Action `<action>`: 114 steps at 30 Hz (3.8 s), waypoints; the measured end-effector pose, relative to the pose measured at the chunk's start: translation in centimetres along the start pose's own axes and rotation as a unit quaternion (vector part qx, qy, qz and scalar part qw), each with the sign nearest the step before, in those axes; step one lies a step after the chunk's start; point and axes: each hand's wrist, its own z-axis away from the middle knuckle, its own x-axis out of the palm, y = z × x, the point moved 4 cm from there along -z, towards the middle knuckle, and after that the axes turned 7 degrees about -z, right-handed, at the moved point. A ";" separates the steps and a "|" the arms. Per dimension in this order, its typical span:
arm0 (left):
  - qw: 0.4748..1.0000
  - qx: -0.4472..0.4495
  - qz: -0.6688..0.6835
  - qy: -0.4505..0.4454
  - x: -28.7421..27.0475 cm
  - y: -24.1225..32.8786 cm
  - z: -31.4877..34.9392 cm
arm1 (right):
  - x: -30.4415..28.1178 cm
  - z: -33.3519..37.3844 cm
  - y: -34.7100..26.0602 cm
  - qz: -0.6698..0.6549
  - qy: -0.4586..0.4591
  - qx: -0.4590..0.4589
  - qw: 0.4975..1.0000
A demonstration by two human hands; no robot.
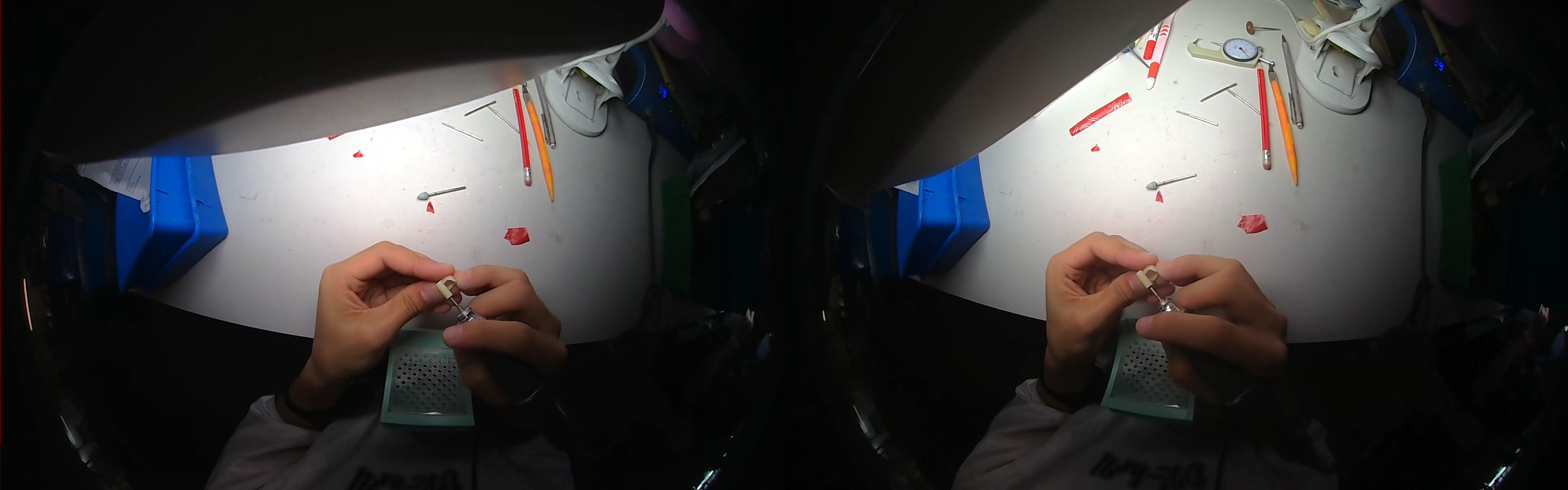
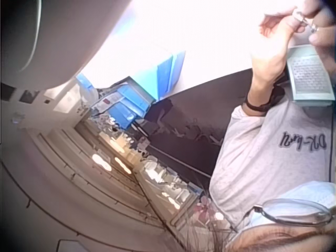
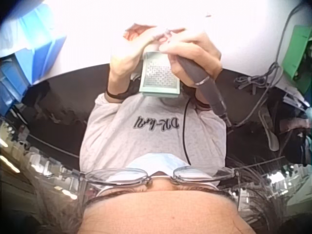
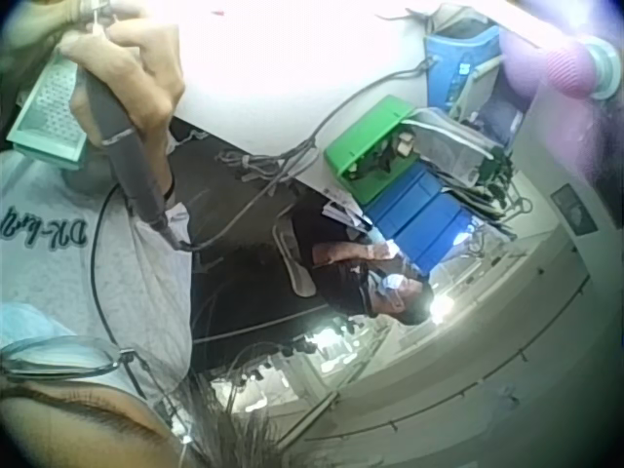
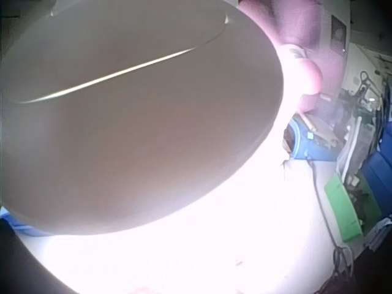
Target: Using a handheld rotary tool to grind or polish a small yellow component.
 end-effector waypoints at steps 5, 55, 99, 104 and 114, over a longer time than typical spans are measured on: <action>1.000 0.015 -0.019 0.002 0.0 0.1 0.0 | -0.1 -0.3 -0.4 -0.005 -0.013 0.014 1.000; 0.997 0.038 -0.068 0.019 0.2 0.2 0.0 | -0.1 -0.2 -0.4 0.021 0.014 0.031 0.999; 0.999 0.017 -0.042 0.008 0.0 0.0 -0.2 | -0.1 -0.4 -0.5 -0.005 0.006 0.046 0.999; 0.999 0.006 -0.035 0.013 0.0 0.0 0.0 | -0.3 -0.5 -0.7 -0.018 0.012 0.056 0.998; 1.000 -0.004 -0.016 0.006 0.2 0.2 -0.1 | -0.6 -0.3 -0.6 -0.034 0.023 0.045 0.998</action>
